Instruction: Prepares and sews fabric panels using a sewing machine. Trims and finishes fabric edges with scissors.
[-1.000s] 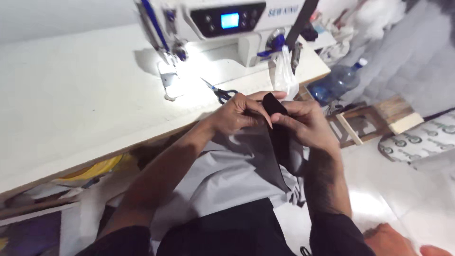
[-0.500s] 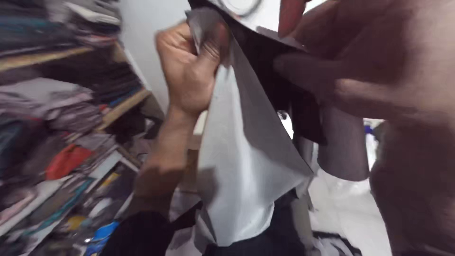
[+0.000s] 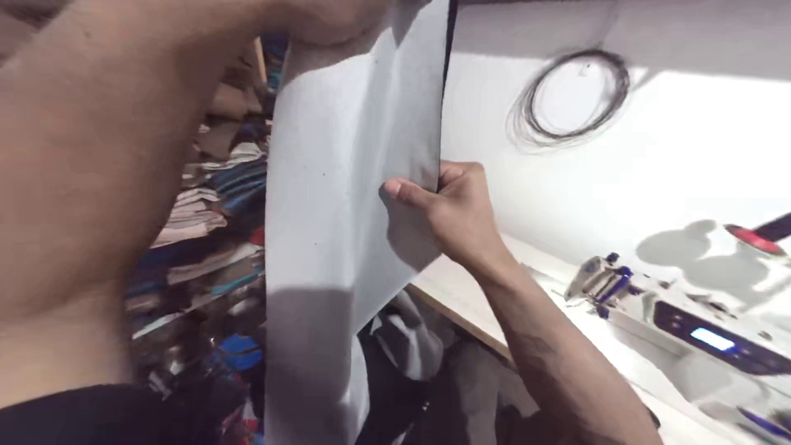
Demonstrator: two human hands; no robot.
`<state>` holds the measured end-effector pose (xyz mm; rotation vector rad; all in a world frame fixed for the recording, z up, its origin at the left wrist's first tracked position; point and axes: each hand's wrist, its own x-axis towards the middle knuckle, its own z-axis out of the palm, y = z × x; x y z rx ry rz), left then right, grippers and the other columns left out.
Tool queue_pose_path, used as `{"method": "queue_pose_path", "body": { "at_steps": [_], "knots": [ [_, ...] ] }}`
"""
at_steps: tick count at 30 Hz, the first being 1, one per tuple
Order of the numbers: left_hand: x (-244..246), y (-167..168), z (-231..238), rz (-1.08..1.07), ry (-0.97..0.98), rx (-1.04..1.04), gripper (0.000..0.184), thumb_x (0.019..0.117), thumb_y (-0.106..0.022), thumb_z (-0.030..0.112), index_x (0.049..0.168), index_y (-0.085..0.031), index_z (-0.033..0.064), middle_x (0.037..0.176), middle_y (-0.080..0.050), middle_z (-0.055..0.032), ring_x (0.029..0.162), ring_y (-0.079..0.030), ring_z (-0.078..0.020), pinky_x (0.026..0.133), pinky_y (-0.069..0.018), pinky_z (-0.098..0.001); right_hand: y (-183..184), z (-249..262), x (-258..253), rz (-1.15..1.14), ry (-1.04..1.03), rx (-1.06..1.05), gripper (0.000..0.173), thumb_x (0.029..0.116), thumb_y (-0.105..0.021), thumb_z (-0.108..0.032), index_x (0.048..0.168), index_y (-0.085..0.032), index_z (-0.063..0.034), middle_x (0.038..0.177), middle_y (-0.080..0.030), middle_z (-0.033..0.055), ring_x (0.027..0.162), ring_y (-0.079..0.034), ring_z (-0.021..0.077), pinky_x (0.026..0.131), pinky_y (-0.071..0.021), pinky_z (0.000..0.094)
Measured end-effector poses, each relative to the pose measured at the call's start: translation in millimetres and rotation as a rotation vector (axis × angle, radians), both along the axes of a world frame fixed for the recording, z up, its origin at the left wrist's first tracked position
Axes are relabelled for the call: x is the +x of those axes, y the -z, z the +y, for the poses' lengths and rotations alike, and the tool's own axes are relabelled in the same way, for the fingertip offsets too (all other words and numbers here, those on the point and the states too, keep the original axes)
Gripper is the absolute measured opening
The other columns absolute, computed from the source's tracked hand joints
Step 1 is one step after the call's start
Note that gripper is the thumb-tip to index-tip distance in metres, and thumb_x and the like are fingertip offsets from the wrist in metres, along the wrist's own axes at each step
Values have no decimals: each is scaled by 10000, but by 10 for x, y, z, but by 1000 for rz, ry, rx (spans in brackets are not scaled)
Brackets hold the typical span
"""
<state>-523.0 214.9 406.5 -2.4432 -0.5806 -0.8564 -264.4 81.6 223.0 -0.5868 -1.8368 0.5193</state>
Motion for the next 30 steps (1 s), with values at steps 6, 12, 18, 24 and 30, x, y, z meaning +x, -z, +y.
{"method": "queue_pose_path", "body": {
  "at_steps": [6,12,18,24,30],
  "knots": [
    [-220,549,-387,-266,-63,92,262,1071,-493,453,987,-703,321,757,-602,107,609,-559,44,466,-486,-255,185,-64,210,210,-17,-25,187,959,-705,-95,789,-715,-19,667,-675,33,575,-632,80,539,-546,251],
    [433,1079,-1161,-701,145,-149,128,1028,-592,138,944,-688,122,807,-667,161,734,-626,92,714,-547,-130,298,-111,530,124,137,135,173,900,-787,-160,763,-741,-65,800,-708,6,578,-608,39,493,-517,192],
    [326,1456,-1027,-841,296,-180,73,956,-672,60,912,-729,74,977,-727,45,889,-684,-9,829,-583,-212,467,-44,718,25,116,304,203,1010,-626,-120,879,-744,-19,844,-705,5,708,-624,-1,619,-523,159],
    [89,1772,-1056,-835,325,-235,139,988,-606,48,897,-711,59,959,-715,32,854,-666,-18,785,-571,-217,583,-22,750,-44,159,418,179,991,-647,-113,917,-768,-3,1017,-717,82,841,-662,33,720,-557,168],
    [-41,2068,-1186,-944,300,-167,93,950,-678,53,893,-749,69,963,-750,29,901,-694,-23,828,-583,-228,625,-100,736,-46,110,452,109,920,-756,-108,881,-773,-7,952,-754,63,815,-691,26,708,-576,157]
  ]
}}
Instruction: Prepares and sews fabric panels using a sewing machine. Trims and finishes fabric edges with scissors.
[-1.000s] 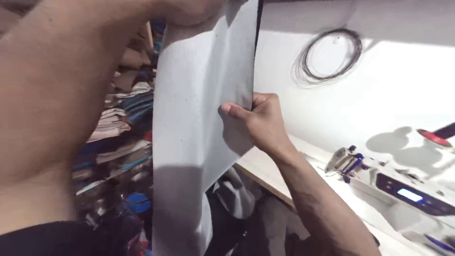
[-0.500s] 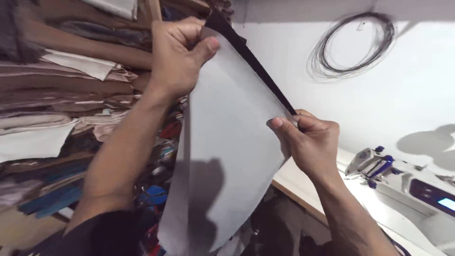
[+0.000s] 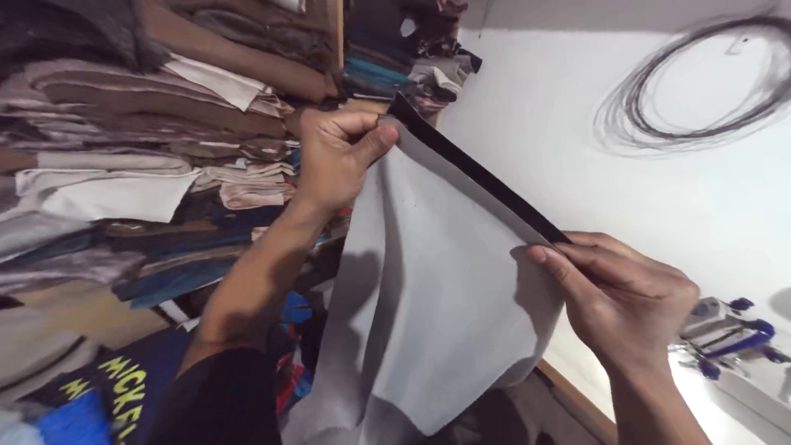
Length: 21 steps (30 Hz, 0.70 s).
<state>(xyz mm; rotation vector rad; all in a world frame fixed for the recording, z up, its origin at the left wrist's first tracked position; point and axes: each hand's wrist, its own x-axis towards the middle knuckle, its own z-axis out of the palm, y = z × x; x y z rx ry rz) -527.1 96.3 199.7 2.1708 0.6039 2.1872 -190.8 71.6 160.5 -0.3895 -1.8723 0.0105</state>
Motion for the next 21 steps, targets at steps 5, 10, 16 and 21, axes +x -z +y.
{"method": "queue_pose_path", "body": {
  "at_steps": [5,10,16,21],
  "knots": [
    [-17,144,-114,-34,31,-7,70,947,-697,65,904,-752,64,1027,-751,15,946,-708,-54,843,-600,-245,71,-31,55,-109,-36,-75,188,995,-660,-139,900,-760,-10,1006,-747,48,873,-681,8,755,-564,148],
    [11,241,-155,-69,39,24,19,913,-742,52,916,-757,40,991,-757,-4,890,-719,-72,785,-616,-252,146,-59,87,-146,-80,-88,195,995,-659,-151,875,-751,-28,958,-747,15,826,-671,-15,719,-554,126],
    [80,368,-213,-116,-4,-35,34,897,-754,29,891,-735,57,904,-742,6,746,-690,-55,646,-586,-203,269,-189,28,-129,-92,-66,181,971,-696,-143,840,-739,-25,918,-748,19,787,-677,-10,689,-560,123],
    [104,510,-107,-142,2,-89,75,872,-773,18,875,-721,72,817,-720,19,669,-657,-47,588,-560,-193,441,-169,-27,-51,-40,-87,213,940,-715,-108,742,-682,-40,840,-721,10,732,-658,-12,624,-537,112]
  ]
}}
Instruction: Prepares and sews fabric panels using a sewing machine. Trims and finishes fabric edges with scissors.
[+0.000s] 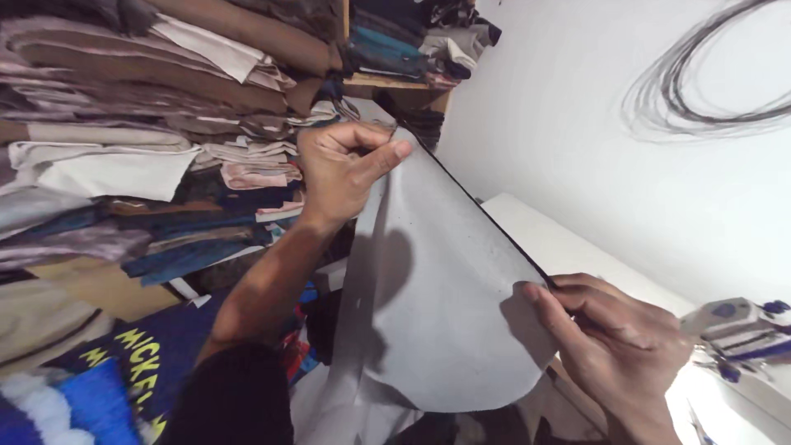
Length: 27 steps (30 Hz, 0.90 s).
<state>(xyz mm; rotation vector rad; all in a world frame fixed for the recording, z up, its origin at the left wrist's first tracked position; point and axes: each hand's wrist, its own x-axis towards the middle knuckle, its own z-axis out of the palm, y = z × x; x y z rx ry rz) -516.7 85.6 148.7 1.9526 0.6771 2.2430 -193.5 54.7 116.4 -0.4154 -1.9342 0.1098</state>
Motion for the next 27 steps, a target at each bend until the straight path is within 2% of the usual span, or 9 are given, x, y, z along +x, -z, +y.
{"method": "queue_pose_path", "body": {
  "at_steps": [2,4,5,8,11,13,15,22,27],
  "knots": [
    [13,90,84,3,-5,-54,105,856,-778,8,867,-704,82,772,-692,32,625,-629,-34,555,-539,-178,103,80,-61,43,38,-17,288,938,-700,-98,683,-569,-67,725,-634,-2,645,-581,-11,564,-464,124],
    [17,194,238,-8,2,-147,138,835,-794,-1,894,-704,86,779,-693,51,638,-635,-21,584,-557,-174,201,181,-103,57,54,-87,217,937,-704,-85,773,-565,-54,697,-615,-13,589,-549,-11,521,-451,138],
    [8,242,385,-29,22,-203,164,822,-804,-10,928,-710,74,792,-709,55,662,-656,-29,620,-581,-195,244,237,-112,25,75,-151,146,945,-707,-104,913,-576,-47,720,-642,-30,585,-570,-20,516,-485,139],
    [-64,507,1031,-41,66,-411,289,822,-788,-32,1088,-688,18,838,-742,33,740,-715,-80,730,-630,-279,463,559,-150,-106,174,-354,387,994,-662,-202,1312,-576,1,772,-701,-17,602,-620,17,565,-547,211],
    [-20,985,1732,13,-8,-669,234,836,-772,-35,1059,-705,-10,885,-738,1,770,-708,-66,755,-618,-260,853,1056,-258,-148,266,-615,183,981,-644,-191,1043,-752,-56,735,-692,11,619,-625,92,610,-542,324],
    [57,1320,2222,78,-78,-811,184,852,-781,-1,1021,-709,-7,896,-726,-21,760,-685,-62,751,-601,-259,1109,1409,-354,-140,264,-908,153,973,-649,-164,922,-745,-56,720,-678,41,623,-635,144,619,-548,386],
    [193,1582,2702,188,-156,-927,191,871,-784,53,1044,-722,1,942,-732,-67,799,-685,-98,783,-591,-304,1357,1727,-442,-79,220,-1137,139,980,-648,-144,925,-720,-38,732,-682,64,580,-645,148,576,-575,362],
    [1056,2106,3865,733,-265,-1038,188,924,-751,179,1079,-760,73,1051,-745,-136,1010,-706,-285,957,-534,-546,1792,2286,-367,-81,284,-1350,212,1000,-611,-177,1078,-736,-25,987,-728,138,891,-698,228,842,-560,431],
    [2261,2276,4233,835,-17,-888,152,941,-711,165,1037,-764,59,948,-747,-103,877,-710,-203,873,-570,-472,1945,2369,195,215,405,-1342,157,947,-670,-192,957,-769,-71,860,-736,60,787,-696,150,756,-575,386]
  ]
}}
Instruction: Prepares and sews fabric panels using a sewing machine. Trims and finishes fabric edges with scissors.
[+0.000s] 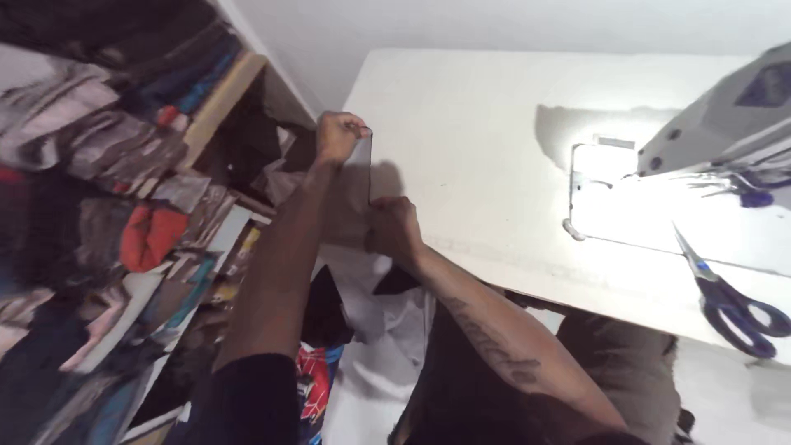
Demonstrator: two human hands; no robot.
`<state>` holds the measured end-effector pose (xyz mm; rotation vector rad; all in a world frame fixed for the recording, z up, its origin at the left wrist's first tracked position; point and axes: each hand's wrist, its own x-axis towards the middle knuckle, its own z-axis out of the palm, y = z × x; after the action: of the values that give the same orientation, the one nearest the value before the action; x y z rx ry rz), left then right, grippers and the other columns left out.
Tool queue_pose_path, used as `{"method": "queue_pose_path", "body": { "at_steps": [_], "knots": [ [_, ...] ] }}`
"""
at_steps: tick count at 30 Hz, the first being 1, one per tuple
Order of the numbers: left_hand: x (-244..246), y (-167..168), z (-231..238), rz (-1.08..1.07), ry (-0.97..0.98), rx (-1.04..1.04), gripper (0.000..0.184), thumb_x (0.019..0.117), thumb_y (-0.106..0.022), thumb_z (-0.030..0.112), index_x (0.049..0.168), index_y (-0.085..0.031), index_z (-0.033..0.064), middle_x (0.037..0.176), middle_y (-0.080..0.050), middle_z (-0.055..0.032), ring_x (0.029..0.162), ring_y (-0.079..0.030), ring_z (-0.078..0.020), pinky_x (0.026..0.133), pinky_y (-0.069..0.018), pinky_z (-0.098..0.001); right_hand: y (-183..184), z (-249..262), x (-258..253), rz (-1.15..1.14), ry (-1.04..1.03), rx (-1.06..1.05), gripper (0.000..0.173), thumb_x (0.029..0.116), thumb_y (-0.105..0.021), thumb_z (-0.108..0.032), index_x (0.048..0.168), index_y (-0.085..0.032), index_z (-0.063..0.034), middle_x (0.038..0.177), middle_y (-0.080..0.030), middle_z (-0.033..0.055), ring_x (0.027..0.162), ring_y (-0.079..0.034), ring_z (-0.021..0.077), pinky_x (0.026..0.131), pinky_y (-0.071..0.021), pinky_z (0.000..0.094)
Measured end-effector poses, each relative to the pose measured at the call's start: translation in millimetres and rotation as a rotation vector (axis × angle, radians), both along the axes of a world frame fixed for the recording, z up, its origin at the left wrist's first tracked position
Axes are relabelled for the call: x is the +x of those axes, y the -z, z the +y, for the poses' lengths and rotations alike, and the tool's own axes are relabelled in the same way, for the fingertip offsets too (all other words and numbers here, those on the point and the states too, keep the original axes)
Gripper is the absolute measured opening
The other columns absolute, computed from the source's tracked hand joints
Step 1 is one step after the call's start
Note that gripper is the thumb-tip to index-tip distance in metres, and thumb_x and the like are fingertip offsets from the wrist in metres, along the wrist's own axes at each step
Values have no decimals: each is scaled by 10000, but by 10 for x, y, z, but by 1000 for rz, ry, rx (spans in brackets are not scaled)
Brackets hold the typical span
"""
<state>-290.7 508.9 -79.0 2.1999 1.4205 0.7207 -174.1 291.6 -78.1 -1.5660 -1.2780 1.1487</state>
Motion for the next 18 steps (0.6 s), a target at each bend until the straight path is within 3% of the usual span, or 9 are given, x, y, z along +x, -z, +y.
{"method": "queue_pose_path", "body": {
  "at_steps": [2,4,5,10,14,18],
  "knots": [
    [590,53,-3,-44,174,39,150,951,-692,155,1027,-766,48,934,-753,-91,853,-712,-171,858,-580,-436,66,-175,369,99,147,94,127,931,-693,-161,927,-752,-49,827,-708,58,756,-672,143,726,-566,366],
    [1229,83,-209,-123,341,42,135,947,-693,143,1008,-766,47,923,-758,-67,826,-709,-121,825,-591,-366,149,-526,790,256,254,196,117,953,-646,-103,886,-689,-16,726,-673,46,591,-640,118,559,-569,313],
    [1552,94,-374,-178,429,32,129,940,-708,142,1001,-765,43,919,-756,-57,813,-702,-97,808,-592,-329,149,-783,1009,340,293,213,120,974,-639,-86,924,-690,11,711,-682,50,540,-631,109,497,-559,288],
    [2692,84,-1492,-429,842,-106,85,884,-763,74,944,-764,14,883,-769,-31,791,-723,-41,777,-614,-229,218,-2243,1675,288,413,280,114,985,-648,-65,895,-683,-3,672,-664,2,520,-607,43,470,-539,208],
    [3058,126,-1996,-261,902,-193,108,835,-843,158,910,-781,112,814,-754,34,718,-694,-12,687,-593,-212,381,-2871,1805,356,555,250,74,984,-659,-60,936,-701,-21,668,-673,9,525,-614,47,484,-544,202],
    [3212,15,-2114,-6,873,-67,80,900,-770,233,934,-791,164,799,-748,31,715,-674,-63,715,-530,-343,481,-2969,1887,440,673,264,62,975,-661,-36,978,-717,-7,695,-693,28,534,-622,52,492,-549,203]
  ]
}}
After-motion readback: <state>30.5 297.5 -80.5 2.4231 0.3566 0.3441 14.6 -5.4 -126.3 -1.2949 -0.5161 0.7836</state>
